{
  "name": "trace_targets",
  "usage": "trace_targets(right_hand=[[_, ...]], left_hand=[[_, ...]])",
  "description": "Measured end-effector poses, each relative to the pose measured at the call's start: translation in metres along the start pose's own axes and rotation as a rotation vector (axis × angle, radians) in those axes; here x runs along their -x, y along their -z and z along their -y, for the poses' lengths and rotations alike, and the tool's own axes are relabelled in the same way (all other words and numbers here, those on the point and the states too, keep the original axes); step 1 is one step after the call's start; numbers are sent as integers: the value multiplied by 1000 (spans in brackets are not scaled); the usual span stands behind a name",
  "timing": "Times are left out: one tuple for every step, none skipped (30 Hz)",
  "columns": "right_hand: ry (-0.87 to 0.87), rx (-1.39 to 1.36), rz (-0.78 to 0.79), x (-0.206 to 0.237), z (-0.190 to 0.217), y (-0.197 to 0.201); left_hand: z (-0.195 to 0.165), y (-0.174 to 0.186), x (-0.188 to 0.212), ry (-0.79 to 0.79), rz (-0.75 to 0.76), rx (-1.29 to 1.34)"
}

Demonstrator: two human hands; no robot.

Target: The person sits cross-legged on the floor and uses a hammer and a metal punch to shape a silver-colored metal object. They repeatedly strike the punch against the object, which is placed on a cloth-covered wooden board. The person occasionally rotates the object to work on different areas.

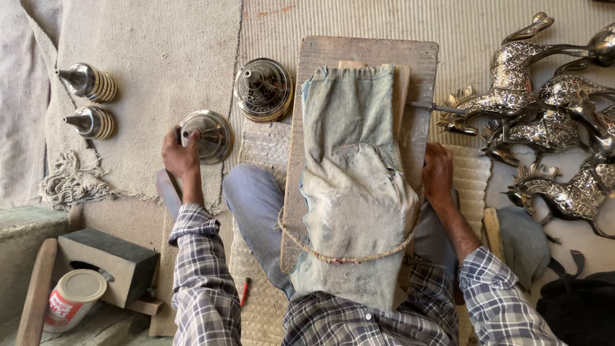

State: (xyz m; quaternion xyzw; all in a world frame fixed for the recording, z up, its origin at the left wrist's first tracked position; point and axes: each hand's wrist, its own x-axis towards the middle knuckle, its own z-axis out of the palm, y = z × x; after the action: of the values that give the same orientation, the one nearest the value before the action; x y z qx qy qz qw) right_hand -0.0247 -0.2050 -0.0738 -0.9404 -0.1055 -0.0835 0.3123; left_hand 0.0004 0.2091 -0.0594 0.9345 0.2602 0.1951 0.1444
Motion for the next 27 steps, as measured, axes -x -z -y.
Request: trace_targets(right_hand=[[-19, 10, 9, -1, 2, 1], [-37, 19, 19, -1, 3, 1], [-22, 12, 8, -2, 4, 2], [-8, 7, -4, -2, 5, 2], [6, 2, -16, -3, 6, 2], [17, 2, -19, -3, 6, 2], [27, 2, -24, -3, 6, 2], [37, 3, -29, -3, 6, 2], [36, 4, -31, -3, 5, 2], [36, 4, -32, -2, 5, 2], [36, 4, -32, -2, 4, 2], [24, -6, -24, -1, 3, 2], [13, -16, -16, -1, 2, 1], [1, -25, -7, 0, 1, 1], [3, -28, -5, 0, 1, 0], [8, -31, -5, 0, 0, 0], [12, -33, -10, 1, 0, 0], [13, -35, -10, 1, 0, 0], [14, -37, -8, 1, 0, 0], [15, -39, -6, 0, 1, 0], [10, -30, -6, 0, 1, 0], [5, -21, -7, 0, 2, 1], [0, -14, -7, -1, 2, 2], [4, -20, 8, -1, 3, 2], [9, -25, 22, -1, 4, 3], [13, -30, 38, -1, 5, 4], [20, -72, 41, -1, 6, 5]], left_hand=[[5, -1, 3, -66, -19, 2], [8, -2, 5, 93, 70, 47], [9, -4, 8, 253, 159, 93], [9, -6, 9, 411, 248, 142], [9, -7, 9, 405, 204, 238], [8, -8, 10, 397, 159, 332], [6, -9, 10, 388, 113, 426], [5, -9, 11, 359, 85, 487], [3, -9, 11, 330, 59, 546], [1, -8, 11, 301, 34, 605], [0, -7, 12, 318, 38, 531], [-1, -6, 13, 335, 40, 457], [-3, -5, 13, 352, 42, 382], [-4, -4, 14, 332, 25, 375], [-5, -3, 15, 312, 8, 368], [-6, -2, 14, 292, -11, 363], [-7, -1, 13, 254, -17, 382], [-7, 2, 12, 218, -23, 399], [-6, 5, 11, 184, -27, 414], [-6, 8, 10, 177, -40, 445], [-6, 11, 8, 169, -53, 478], [-7, 17, 6, 160, -67, 511], [-9, 22, 4, 39, -86, 570], [-9, 29, 3, -82, -103, 625], [-9, 35, 2, -205, -118, 679], [-11, 42, 2, -233, -70, 730], [-16, 50, 3, -261, -21, 782]])
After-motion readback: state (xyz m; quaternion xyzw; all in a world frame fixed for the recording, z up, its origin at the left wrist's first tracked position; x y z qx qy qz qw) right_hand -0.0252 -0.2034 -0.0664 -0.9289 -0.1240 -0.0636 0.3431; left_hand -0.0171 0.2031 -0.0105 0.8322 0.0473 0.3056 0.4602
